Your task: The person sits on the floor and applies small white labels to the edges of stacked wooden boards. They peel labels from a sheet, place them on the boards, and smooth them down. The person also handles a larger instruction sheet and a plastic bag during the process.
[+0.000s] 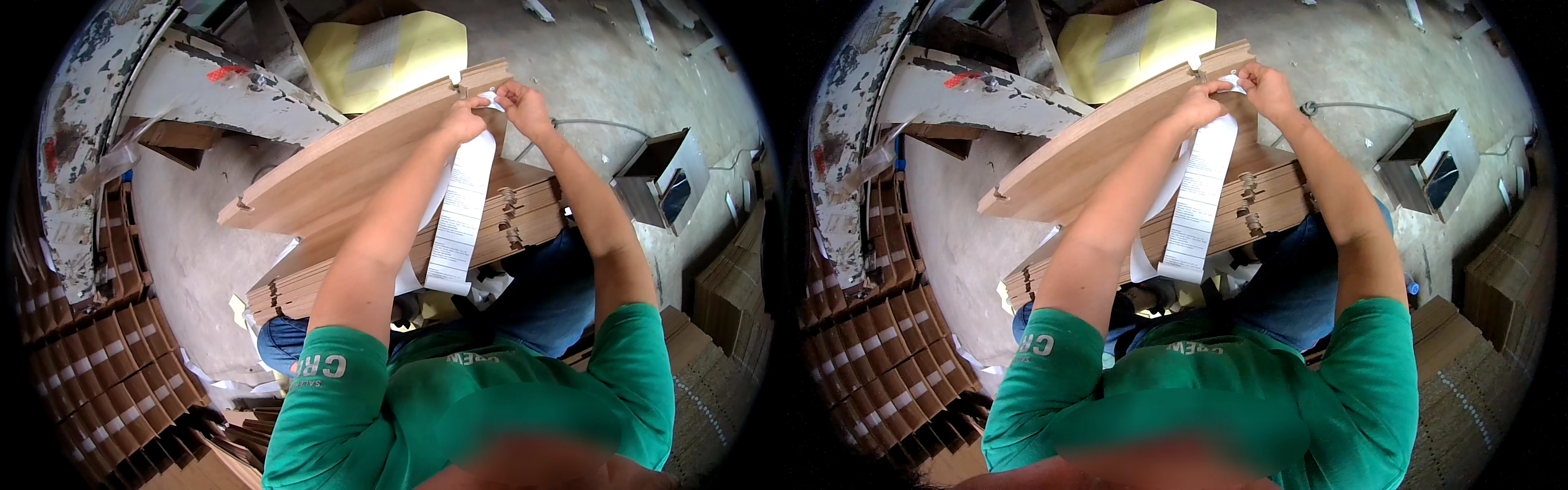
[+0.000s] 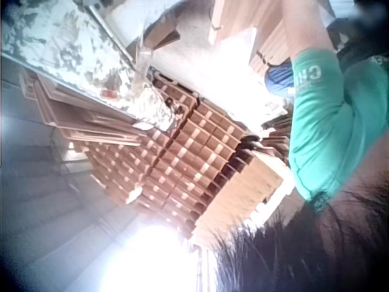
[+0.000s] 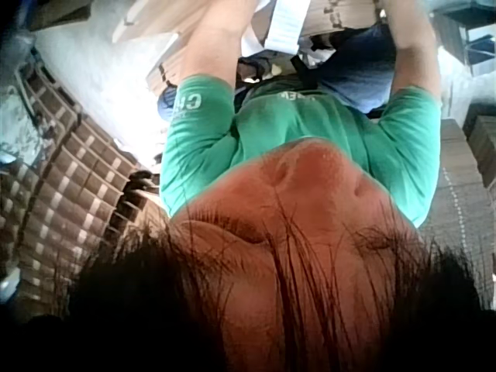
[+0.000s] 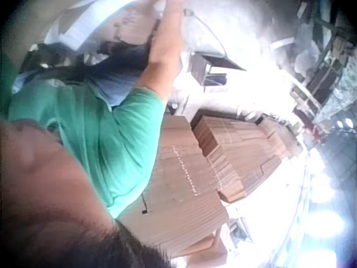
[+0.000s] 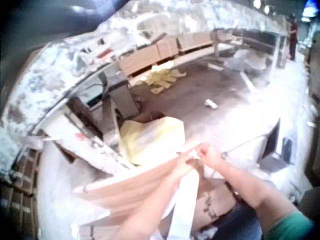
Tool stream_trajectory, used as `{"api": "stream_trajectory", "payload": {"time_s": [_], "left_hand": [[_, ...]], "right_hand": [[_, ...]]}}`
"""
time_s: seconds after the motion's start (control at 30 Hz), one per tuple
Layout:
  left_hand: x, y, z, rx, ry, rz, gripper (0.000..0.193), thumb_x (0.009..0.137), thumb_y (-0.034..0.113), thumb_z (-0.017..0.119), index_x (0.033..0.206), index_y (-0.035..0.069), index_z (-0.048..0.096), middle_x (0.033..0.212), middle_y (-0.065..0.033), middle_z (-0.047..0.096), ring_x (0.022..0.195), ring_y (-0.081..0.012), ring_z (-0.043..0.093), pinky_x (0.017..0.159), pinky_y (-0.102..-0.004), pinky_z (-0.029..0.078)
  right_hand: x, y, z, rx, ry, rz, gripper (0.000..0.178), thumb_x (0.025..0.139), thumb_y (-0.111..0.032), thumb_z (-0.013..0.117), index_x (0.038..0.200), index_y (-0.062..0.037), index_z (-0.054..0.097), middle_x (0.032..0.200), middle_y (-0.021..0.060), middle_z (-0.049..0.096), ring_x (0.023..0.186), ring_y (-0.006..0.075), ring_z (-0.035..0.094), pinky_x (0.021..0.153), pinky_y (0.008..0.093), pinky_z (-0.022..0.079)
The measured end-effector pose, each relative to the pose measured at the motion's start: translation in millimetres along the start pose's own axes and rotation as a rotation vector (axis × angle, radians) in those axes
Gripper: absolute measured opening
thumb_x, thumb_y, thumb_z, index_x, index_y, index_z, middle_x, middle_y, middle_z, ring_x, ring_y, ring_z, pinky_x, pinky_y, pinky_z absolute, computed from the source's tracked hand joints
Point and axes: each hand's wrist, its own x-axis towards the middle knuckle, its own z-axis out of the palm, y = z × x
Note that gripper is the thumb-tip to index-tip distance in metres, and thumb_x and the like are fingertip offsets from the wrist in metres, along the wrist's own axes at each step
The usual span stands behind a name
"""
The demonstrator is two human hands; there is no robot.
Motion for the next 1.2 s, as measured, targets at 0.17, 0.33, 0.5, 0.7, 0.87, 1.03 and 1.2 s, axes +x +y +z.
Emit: {"api": "stream_trajectory", "payload": {"time_s": [0.17, 0.33, 0.5, 0.7, 0.87, 1.03, 1.2], "left_hand": [[-16, 9, 1, -0.049, -0.063, 0.005, 0.042, 0.068, -0.002, 0.058, 0.109, 0.007, 0.06, 0.079, -0.0095, 0.062, 0.065, -0.0151, 0.059, 0.056, -0.0283, 0.048], [-17, 3, 0, -0.015, -0.043, 0.012, 0.039, 0.068, -0.002, 0.058, 0.106, 0.006, 0.061, 0.079, -0.0097, 0.062, 0.065, -0.015, 0.059, 0.057, -0.0283, 0.048], [-9, -1, 1, 0.025, -0.027, 0.066, 0.044, 0.069, -0.002, 0.057, 0.112, 0.007, 0.059, 0.081, -0.0108, 0.063, 0.067, -0.0161, 0.06, 0.06, -0.0297, 0.049], [1, -6, -2, 0.082, 0.05, 0.084, 0.051, 0.069, -0.001, 0.056, 0.118, 0.01, 0.056, 0.084, -0.0121, 0.064, 0.07, -0.0173, 0.061, 0.063, -0.03, 0.049], [-8, 6, -4, 0.161, 0.06, 0.065, 0.055, 0.068, 0.001, 0.056, 0.121, 0.015, 0.055, 0.086, -0.0116, 0.065, 0.072, -0.0179, 0.062, 0.067, -0.0298, 0.049], [-5, -1, 0, 0.168, 0.082, 0.037, 0.056, 0.068, 0.003, 0.056, 0.123, 0.016, 0.054, 0.093, -0.0127, 0.064, 0.076, -0.0182, 0.062, 0.07, -0.0295, 0.049], [-13, 2, -2, 0.185, 0.047, 0.006, 0.057, 0.069, 0.002, 0.05, 0.124, 0.019, 0.052, 0.12, -0.0124, 0.055, 0.106, -0.0254, 0.055, 0.087, -0.032, 0.045]], "right_hand": [[12, 8, -22, 0.152, -0.268, 0.02, 0.005, 0.08, 0.002, 0.059, 0.079, -0.0019, 0.056, 0.07, -0.0024, 0.055, 0.065, 0.0038, 0.05, 0.058, 0.0207, 0.041], [12, 3, -34, 0.02, -0.315, 0.043, 0.005, 0.074, 0.0, 0.063, 0.076, -0.0017, 0.059, 0.065, 0.0007, 0.058, 0.059, 0.0078, 0.05, 0.054, 0.0243, 0.041], [13, 9, -18, 0.11, -0.179, -0.015, 0.004, 0.074, -0.002, 0.063, 0.077, -0.0016, 0.06, 0.064, 0.0027, 0.058, 0.059, 0.0091, 0.051, 0.055, 0.0261, 0.043], [8, -3, -7, -0.039, -0.015, -0.011, 0.006, 0.076, -0.006, 0.063, 0.079, -0.0021, 0.06, 0.066, 0.0093, 0.06, 0.059, 0.0173, 0.057, 0.057, 0.0294, 0.045], [6, -5, -9, -0.072, 0.024, -0.027, 0.006, 0.077, -0.007, 0.062, 0.08, -0.003, 0.059, 0.068, 0.0116, 0.061, 0.059, 0.0245, 0.057, 0.057, 0.0323, 0.045], [2, -16, -7, -0.324, 0.15, -0.126, 0.017, 0.075, -0.019, 0.068, 0.081, -0.0052, 0.059, 0.069, 0.0122, 0.062, 0.062, 0.0286, 0.06, 0.057, 0.0356, 0.047], [1, -28, -19, -0.718, 0.234, -0.023, 0.03, 0.073, -0.032, 0.07, 0.079, -0.0058, 0.059, 0.069, 0.0135, 0.063, 0.065, 0.0296, 0.062, 0.057, 0.0382, 0.048]]}}
